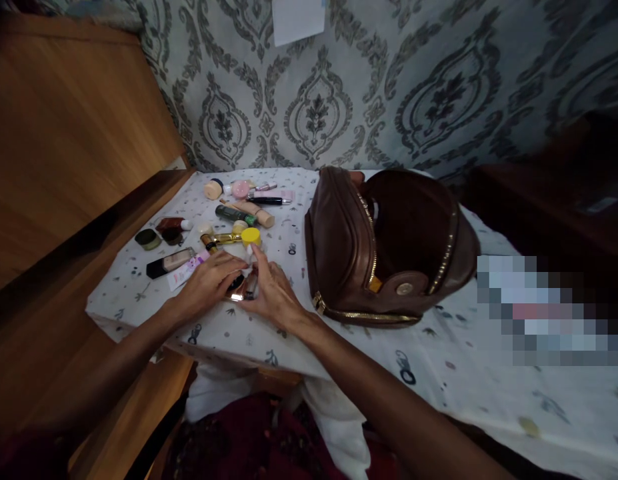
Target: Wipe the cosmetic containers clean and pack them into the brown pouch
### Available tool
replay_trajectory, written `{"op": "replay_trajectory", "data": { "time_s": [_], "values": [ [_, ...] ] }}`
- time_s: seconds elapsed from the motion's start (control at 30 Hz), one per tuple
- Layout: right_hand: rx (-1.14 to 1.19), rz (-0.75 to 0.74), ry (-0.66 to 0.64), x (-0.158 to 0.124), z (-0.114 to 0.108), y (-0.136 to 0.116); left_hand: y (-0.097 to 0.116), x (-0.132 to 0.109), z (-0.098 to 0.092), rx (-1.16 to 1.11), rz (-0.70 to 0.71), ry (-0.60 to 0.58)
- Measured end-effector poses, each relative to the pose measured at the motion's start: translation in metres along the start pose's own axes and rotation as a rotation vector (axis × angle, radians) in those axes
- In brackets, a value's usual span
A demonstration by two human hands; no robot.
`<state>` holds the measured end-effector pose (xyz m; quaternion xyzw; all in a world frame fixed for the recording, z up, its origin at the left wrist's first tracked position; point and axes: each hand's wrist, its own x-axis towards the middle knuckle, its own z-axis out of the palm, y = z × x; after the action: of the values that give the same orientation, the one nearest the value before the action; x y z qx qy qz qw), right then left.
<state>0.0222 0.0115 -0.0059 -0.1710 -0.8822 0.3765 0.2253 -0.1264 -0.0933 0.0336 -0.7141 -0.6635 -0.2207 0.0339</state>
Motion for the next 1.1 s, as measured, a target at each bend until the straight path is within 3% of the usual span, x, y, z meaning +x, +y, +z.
{"op": "replay_trajectory", "data": {
  "time_s": [0.17, 0.37, 0.6, 0.87, 0.97, 1.1],
  "values": [
    [0.001, 0.031, 0.000, 0.000, -0.002, -0.003, 0.008, 0.005, -0.007, -0.035, 0.066, -0.098],
    [0.031, -0.007, 0.007, 0.000, -0.001, 0.000, 0.011, -0.018, -0.015, -0.110, 0.184, -0.133],
    [0.037, -0.026, 0.016, -0.001, 0.002, 0.002, -0.001, -0.051, -0.019, -0.138, 0.151, -0.027],
    [0.022, -0.006, 0.000, 0.000, 0.002, 0.002, -0.018, -0.075, -0.013, -0.074, 0.081, 0.254],
    [0.021, -0.014, -0.003, 0.000, 0.002, 0.003, -0.012, -0.079, -0.008, -0.021, 0.077, 0.253],
    [0.019, -0.028, 0.008, 0.000, 0.003, 0.004, 0.004, -0.073, -0.004, 0.011, 0.145, 0.131]
  ]
}}
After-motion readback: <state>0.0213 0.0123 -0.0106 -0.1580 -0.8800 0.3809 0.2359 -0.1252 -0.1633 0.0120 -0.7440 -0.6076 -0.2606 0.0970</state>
